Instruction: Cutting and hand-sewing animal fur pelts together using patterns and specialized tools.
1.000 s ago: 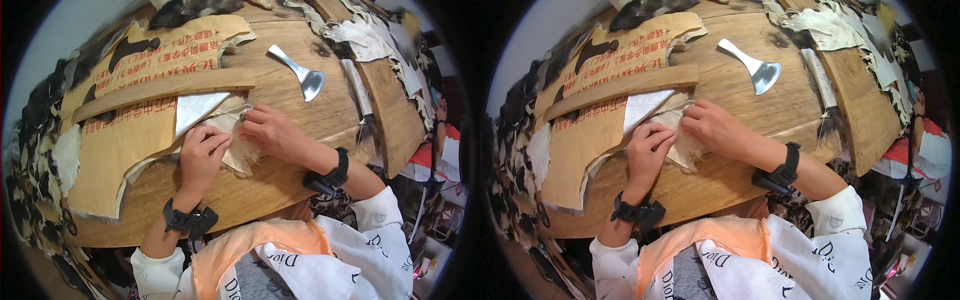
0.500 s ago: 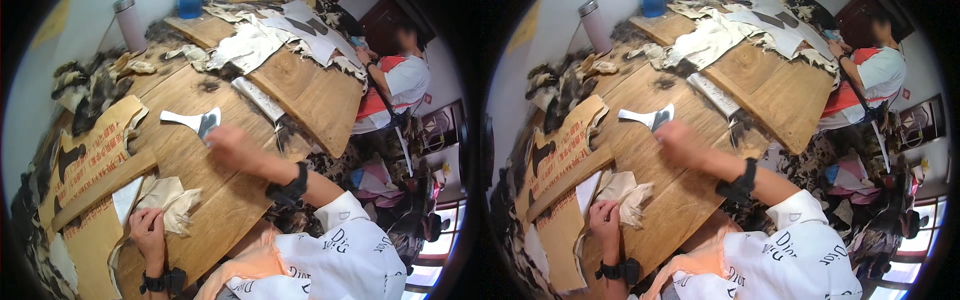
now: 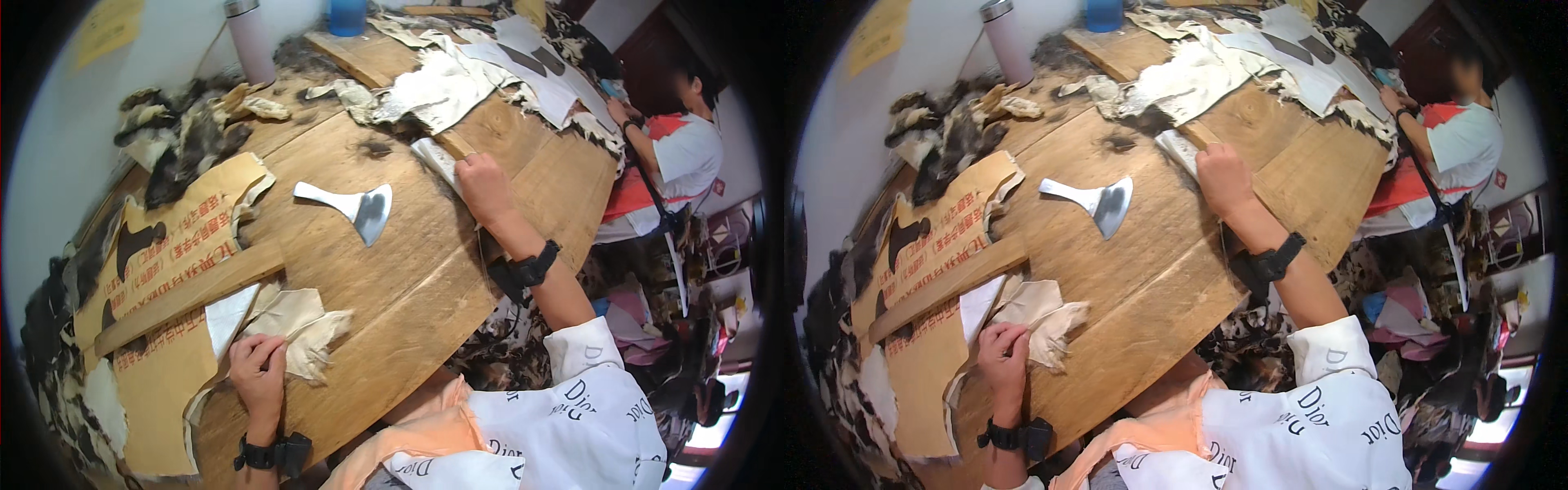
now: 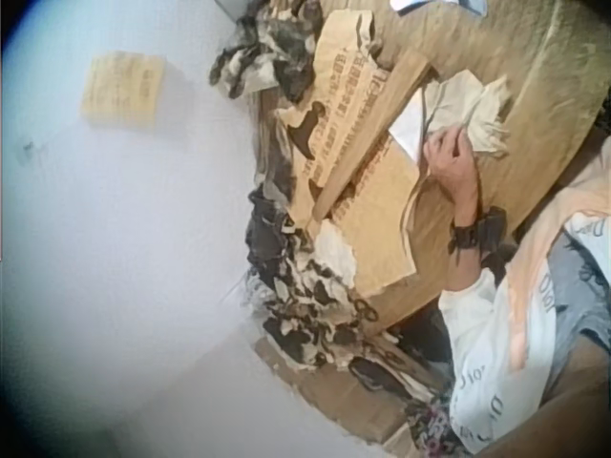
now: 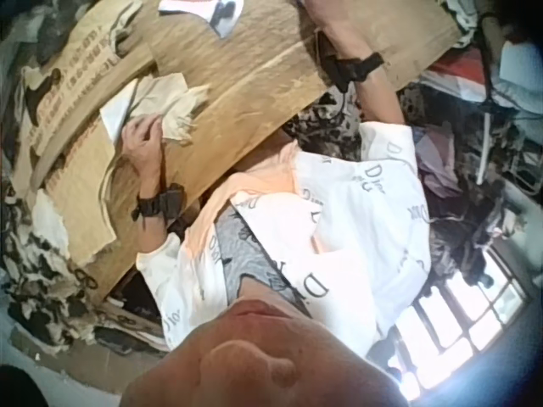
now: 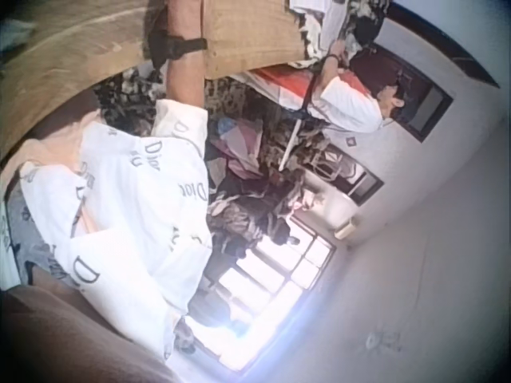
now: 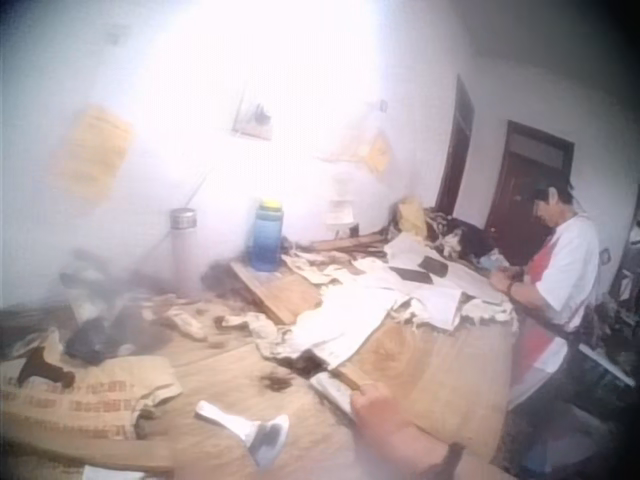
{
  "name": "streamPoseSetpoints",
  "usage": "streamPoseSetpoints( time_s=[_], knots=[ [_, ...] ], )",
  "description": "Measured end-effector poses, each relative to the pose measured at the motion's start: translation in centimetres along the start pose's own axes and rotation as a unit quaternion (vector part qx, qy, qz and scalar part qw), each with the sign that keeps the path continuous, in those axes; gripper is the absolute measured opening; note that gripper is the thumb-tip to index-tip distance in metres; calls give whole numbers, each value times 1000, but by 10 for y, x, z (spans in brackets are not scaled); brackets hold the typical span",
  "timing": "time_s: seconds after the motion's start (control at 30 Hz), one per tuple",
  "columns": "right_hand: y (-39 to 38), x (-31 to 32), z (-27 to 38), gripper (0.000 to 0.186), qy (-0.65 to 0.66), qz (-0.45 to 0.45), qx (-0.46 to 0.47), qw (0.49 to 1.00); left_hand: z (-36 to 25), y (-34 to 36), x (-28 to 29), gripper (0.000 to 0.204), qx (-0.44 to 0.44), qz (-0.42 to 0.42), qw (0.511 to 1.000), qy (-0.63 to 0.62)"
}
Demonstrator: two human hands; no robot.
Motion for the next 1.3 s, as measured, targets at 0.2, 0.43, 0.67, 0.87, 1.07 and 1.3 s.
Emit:
streamPoseSetpoints(
  time_s=[0.2,0.43,0.67,0.87,1.07,1.3],
  knots=[
    [1,42,36,4,40,24,0,999,-1,2,2,12,-30,-4,1000,4],
    [-14,66,179,6,431,130,231,863,5,1,0,9,-15,-9,1000,-5],
    [-15,44,224,6,491,144,246,823,3,2,0,10,10,1,999,-31],
    [-15,40,223,3,488,132,266,821,4,2,-1,11,8,0,999,-31],
    [-14,43,227,6,451,92,299,836,5,2,-5,10,-6,-22,1000,-20],
    [-15,52,235,28,390,72,357,845,6,0,-6,10,-15,-29,999,-2]
  ],
)
Point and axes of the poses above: each hand's wrist, its own y-axis towards the middle knuckle, its own x-axis out of the back of the hand, z = x × y, the point moved 2 cm from there along y, towards the middle knuckle, and after that the axes turned 2 degrees about -y, right-handed, at the moved point
